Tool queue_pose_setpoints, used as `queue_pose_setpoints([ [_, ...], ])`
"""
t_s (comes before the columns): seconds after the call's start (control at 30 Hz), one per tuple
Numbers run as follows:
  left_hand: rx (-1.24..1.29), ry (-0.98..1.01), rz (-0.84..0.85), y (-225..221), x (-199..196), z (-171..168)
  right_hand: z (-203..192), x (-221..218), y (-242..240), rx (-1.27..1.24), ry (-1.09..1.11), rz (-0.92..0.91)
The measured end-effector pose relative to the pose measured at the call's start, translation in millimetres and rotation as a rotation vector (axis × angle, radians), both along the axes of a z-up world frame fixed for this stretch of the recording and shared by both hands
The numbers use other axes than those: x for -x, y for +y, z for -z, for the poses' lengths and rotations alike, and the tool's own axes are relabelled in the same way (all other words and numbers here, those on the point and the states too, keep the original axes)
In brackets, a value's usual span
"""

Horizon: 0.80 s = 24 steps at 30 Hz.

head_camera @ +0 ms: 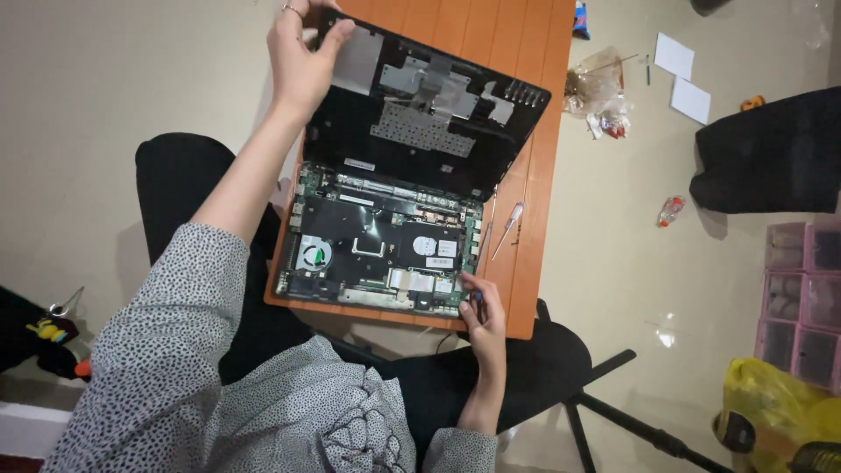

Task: Disassembling a laptop case and inspecting internal components using a small tool.

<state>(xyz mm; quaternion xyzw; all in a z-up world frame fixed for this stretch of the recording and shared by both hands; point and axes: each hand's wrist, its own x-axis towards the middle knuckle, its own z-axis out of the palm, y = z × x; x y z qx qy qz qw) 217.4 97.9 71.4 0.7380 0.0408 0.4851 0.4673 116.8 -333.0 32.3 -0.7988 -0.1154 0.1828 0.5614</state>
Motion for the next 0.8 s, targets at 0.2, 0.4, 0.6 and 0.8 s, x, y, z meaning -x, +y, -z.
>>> queue_pose_setpoints([
  [0.2, 0.024, 0.008, -0.091, 7.1, -16.4, 17.0, 4.6, -0.9, -3.1, -0.029, -0.009, -0.024],
  [0.4, 0.198, 0.066, 0.003, 12.8, -26.9, 33.0, 6.5, -0.5, -3.4, 0.004, -0.006, -0.008],
  [0.6, 0.198, 0.042, -0.022, 23.5, -41.6, 69.6, 4.3, -0.8, -2.1, 0.017, 0.017, 0.0],
  [0.8, 0.394, 0.315, 0.175, 13.5, 7.4, 66.9, -3.3, 1.0, 1.2, 0.037, 0.0, -0.003],
])
